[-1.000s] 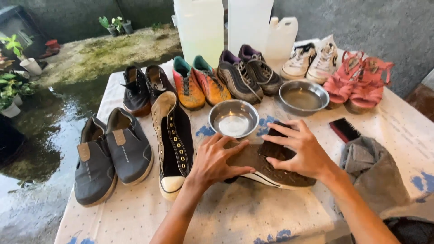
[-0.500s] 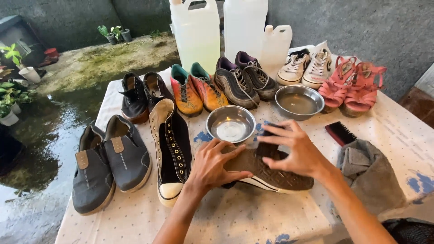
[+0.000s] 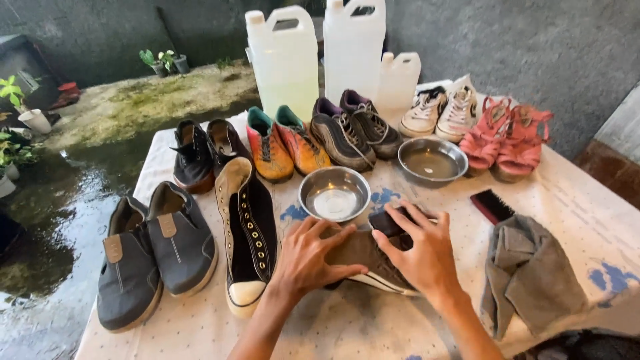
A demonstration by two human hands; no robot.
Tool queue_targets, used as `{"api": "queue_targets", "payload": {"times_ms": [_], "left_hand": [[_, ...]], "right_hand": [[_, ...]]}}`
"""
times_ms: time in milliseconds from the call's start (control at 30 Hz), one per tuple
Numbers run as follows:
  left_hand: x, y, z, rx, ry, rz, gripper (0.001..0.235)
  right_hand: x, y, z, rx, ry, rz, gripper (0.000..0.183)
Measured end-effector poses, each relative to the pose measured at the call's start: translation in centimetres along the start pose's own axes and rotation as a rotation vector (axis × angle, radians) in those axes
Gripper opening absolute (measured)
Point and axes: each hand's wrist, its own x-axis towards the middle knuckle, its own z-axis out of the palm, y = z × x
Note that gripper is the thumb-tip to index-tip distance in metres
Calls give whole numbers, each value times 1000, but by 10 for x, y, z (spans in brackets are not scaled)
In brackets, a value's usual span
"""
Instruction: The person scrubs the sole of a black canvas sneaker with a small black sponge, repeatedly dipping the sponge into a metal bowl of water. The person holds the shoe steady with the left hand while scrubbing the sole with the right hand. Other shoes, cleaning supplies, and a brush are visible on the table.
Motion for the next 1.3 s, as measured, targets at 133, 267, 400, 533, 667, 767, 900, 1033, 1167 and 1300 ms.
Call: {"api": "queue_targets", "payload": {"times_ms": [133,267,400,533,667,767,900,1033,1167,1300], "left_hand": [[-1,6,-4,-14,29,-20,77],[-4,20,-13,-24,-137,-175,81],[-27,51,-11,80,-91,-314,84],[-55,85,-1,221,36,-440,83],[-74,110,-6,261,100,-497,91],[-84,102,-15,240,71,-383,89],[-79,83,-26,36,63,-317,86],[-76,96,-22,-62,193,-353,74],[-75,114,-21,149,362,-420,67],[-72,119,-18,217,395,-474,64]], "right_hand": [[-22,6,-12,-92,137,-62,55],[-42,28,-19,-174,228,74,49],[-57,42,-24,35,297,133,47],[-66,47,-32,212,290,207,39],[-70,65,-21,283,180,56,48],[-74,79,-8,220,107,-17,55],[-68,61,-19,151,105,-87,51],[-68,57,-22,144,76,-90,51],[-75,39,-21,218,-7,-207,54],[-75,28,-19,269,-41,-390,58]]}}
